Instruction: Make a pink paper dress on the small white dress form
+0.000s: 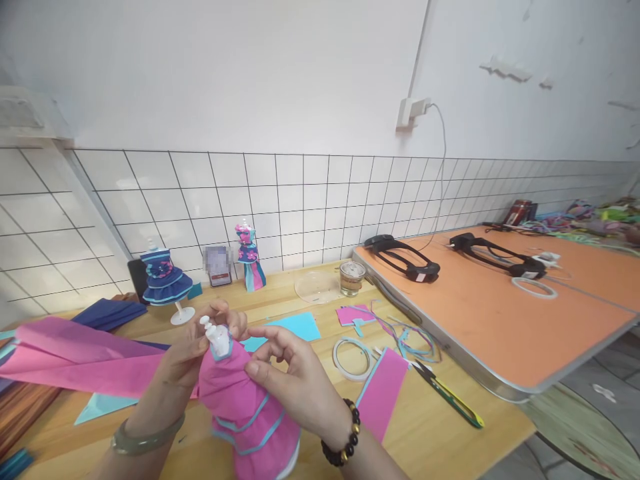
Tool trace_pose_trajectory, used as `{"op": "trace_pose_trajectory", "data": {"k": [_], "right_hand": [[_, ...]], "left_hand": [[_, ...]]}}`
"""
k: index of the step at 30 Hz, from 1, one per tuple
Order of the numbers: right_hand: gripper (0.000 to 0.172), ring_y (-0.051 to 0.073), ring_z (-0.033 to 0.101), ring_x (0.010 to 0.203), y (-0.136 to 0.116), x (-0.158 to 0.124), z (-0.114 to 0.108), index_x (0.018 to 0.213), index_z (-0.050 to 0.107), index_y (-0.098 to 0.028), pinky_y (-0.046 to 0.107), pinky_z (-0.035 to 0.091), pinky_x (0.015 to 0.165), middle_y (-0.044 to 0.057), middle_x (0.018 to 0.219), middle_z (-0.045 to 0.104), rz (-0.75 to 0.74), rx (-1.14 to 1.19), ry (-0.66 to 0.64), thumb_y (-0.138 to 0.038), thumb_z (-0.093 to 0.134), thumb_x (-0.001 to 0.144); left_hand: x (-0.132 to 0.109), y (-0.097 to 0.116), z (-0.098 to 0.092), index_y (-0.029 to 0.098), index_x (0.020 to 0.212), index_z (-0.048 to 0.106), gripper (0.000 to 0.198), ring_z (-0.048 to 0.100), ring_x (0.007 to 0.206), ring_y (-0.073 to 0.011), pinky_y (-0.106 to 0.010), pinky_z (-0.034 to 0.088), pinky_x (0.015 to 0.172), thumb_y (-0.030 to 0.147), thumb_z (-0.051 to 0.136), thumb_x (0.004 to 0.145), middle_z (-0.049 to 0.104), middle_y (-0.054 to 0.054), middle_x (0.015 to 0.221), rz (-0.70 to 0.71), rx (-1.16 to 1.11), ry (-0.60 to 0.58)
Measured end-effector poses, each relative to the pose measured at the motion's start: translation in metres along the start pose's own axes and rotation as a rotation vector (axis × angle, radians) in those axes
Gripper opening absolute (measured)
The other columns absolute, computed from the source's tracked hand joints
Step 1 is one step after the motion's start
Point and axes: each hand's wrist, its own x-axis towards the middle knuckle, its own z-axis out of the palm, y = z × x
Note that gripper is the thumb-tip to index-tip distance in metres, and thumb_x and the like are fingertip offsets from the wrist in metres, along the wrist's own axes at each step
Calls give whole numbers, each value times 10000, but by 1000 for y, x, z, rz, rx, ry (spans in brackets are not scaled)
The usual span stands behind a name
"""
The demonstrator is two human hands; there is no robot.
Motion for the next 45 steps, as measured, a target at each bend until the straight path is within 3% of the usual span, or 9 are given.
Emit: {"op": "trace_pose_trajectory", "data": {"k": [5, 10, 13, 17, 23, 31, 37, 45], "right_hand": [[394, 122, 549, 708, 1, 1, -5, 1132, 574, -199, 262, 429, 665, -7, 764, 590, -28, -87, 48, -365, 665, 786], [235, 203, 563, 993, -4, -3, -6, 1044, 643, -224, 358, 422, 887, 65, 1024, 629, -227, -315, 246, -321, 608, 833], [221, 207, 528, 1082, -8, -5, -2, 1057, 657, -251, 357, 402, 949, 66, 1101, 600, -326, -408, 241, -286, 586, 851], [225, 203, 528, 1078, -8, -4, 2, 1067, 659, -259, 342, 423, 934, 66, 1108, 593, -342, -473, 212, -281, 576, 859], [233, 214, 546, 1068, -6, -2, 1, 1017, 670, -239, 335, 452, 914, 76, 1102, 599, -305, -424, 308, -334, 638, 807], [155, 211, 592, 997, -3, 5, -7, 912, 693, -229, 330, 467, 877, 67, 998, 648, -305, -351, 334, -327, 612, 824], [167, 219, 588, 1004, 0, 8, -18, 902, 694, -223, 348, 453, 901, 70, 1014, 645, -289, -298, 303, -340, 595, 835], [209, 213, 566, 1044, -3, 12, -22, 968, 690, -238, 340, 445, 921, 65, 1059, 650, -299, -344, 234, -361, 553, 868]], "left_hand": [[1, -3, 6, 231, 967, 566, 375, 575, 747, -169, -278, 436, 669, 311, 761, 657, 614, -18, 781, -23, -72, 72], [5, -1, 15, 224, 955, 588, 352, 593, 701, -144, -254, 459, 650, 245, 768, 654, 629, -12, 787, -77, -133, 160], [8, -1, 18, 212, 945, 600, 337, 602, 707, -127, -225, 465, 649, 214, 771, 655, 642, -14, 822, -87, -115, 208], [10, -2, 21, 209, 932, 613, 311, 598, 721, -106, -193, 457, 651, 194, 770, 664, 637, 1, 812, -61, -62, 249], [7, -2, 29, 217, 935, 614, 260, 594, 791, -121, -214, 460, 705, 212, 741, 708, 647, -5, 856, 10, 150, 260], [6, -6, 41, 219, 957, 582, 255, 604, 860, -137, -253, 456, 786, 230, 712, 738, 670, -13, 911, 54, 412, 277], [10, -10, 42, 199, 1151, 488, 492, 610, 937, -179, -316, 438, 859, 268, 719, 722, 684, -66, 1008, 5, 405, 297], [9, -11, 43, 181, 1130, 497, 467, 614, 873, -164, -323, 445, 855, 282, 712, 727, 700, -50, 907, 49, 435, 319]]}}
